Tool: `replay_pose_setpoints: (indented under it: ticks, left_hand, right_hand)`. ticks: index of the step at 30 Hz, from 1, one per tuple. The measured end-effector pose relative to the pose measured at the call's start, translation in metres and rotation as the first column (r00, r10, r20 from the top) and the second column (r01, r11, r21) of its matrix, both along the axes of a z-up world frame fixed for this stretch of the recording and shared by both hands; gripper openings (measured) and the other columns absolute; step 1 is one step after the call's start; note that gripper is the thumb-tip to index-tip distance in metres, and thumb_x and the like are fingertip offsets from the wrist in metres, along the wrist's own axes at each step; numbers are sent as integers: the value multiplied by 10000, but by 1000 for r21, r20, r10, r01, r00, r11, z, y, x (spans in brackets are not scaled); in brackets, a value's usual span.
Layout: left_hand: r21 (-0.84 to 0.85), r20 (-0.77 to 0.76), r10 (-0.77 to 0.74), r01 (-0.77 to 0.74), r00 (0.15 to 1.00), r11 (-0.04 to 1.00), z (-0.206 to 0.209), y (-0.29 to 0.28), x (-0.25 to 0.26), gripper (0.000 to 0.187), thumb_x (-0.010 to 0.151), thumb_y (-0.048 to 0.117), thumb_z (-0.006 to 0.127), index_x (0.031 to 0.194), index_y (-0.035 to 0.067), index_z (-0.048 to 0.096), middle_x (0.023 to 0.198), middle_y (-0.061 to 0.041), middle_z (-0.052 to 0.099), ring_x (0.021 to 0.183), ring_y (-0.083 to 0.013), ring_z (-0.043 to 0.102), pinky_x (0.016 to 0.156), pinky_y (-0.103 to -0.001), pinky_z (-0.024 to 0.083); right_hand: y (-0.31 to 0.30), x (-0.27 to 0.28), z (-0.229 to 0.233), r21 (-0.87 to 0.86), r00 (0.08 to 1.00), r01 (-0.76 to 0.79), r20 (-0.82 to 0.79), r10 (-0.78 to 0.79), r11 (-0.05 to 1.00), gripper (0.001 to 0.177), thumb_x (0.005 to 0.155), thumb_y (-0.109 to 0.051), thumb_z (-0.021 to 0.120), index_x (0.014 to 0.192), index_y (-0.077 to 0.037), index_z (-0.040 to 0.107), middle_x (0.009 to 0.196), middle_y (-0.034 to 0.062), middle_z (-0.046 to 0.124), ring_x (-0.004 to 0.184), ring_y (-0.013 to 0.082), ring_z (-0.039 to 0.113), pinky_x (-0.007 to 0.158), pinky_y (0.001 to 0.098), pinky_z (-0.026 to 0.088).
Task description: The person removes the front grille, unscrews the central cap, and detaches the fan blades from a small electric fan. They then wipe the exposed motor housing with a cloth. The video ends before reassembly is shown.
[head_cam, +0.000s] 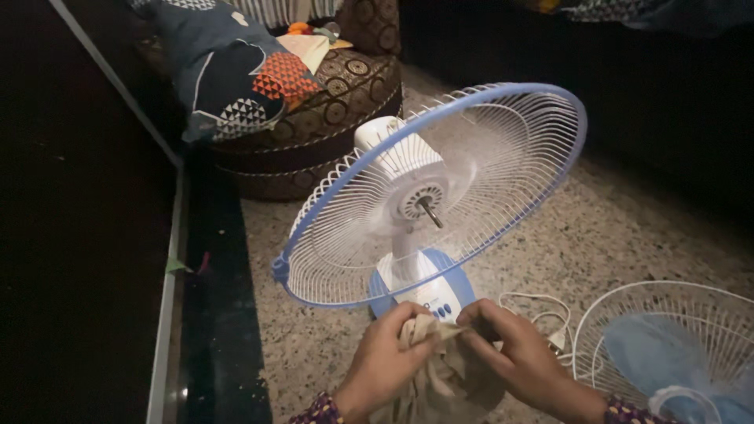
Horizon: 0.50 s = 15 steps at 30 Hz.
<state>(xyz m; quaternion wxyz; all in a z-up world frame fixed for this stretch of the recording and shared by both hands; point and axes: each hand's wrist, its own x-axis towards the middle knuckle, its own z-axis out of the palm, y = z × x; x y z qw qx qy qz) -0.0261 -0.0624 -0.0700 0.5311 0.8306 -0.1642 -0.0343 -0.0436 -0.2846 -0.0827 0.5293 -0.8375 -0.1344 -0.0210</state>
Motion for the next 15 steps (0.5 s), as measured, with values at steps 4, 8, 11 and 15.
replay_pose_setpoints:
  ticks: [4, 8, 11, 15]
  left_hand:
    - [-62, -81, -59, 54, 995, 997, -6, 7, 1, 252, 849, 210, 760, 1032, 61, 672, 863, -73, 732, 806, -166, 704, 729, -322, 561]
    - [-1, -18, -65, 65, 998, 998, -6, 12, 4, 225, 871, 165, 670, 1065, 50, 682, 861, -87, 723, 776, -180, 698, 711, -328, 550]
    - [187, -19, 117, -111, 993, 976, 6, 13, 10, 235, 829, 202, 729, 1031, 82, 721, 885, -71, 739, 782, -158, 713, 710, -331, 559]
    - [38, 17, 209, -210, 978, 977, 32, 17, 13, 243, 850, 283, 746, 942, 60, 724, 826, -57, 741, 738, -189, 734, 680, -353, 586]
  right_hand:
    - [7, 6, 4, -53, 990, 47, -129, -54, 997, 199, 914, -241, 672, 1058, -105, 692, 746, 42, 733, 653, 138, 672, 624, 315, 549]
    - [7, 12, 6, -37, 995, 82, -46, -83, 996, 234, 900, -245, 692, 1067, -81, 704, 836, 74, 733, 764, 153, 710, 683, 325, 580]
    - [-5, 26, 13, -73, 980, 152, 144, -140, 986, 261, 875, -243, 707, 1060, -59, 705, 975, 82, 708, 874, 171, 736, 778, 333, 612]
    - [-23, 51, 29, -88, 953, 304, 38, -302, 949, 343, 851, -276, 700, 1128, -76, 673, 1143, 106, 680, 1019, 242, 686, 809, 410, 641]
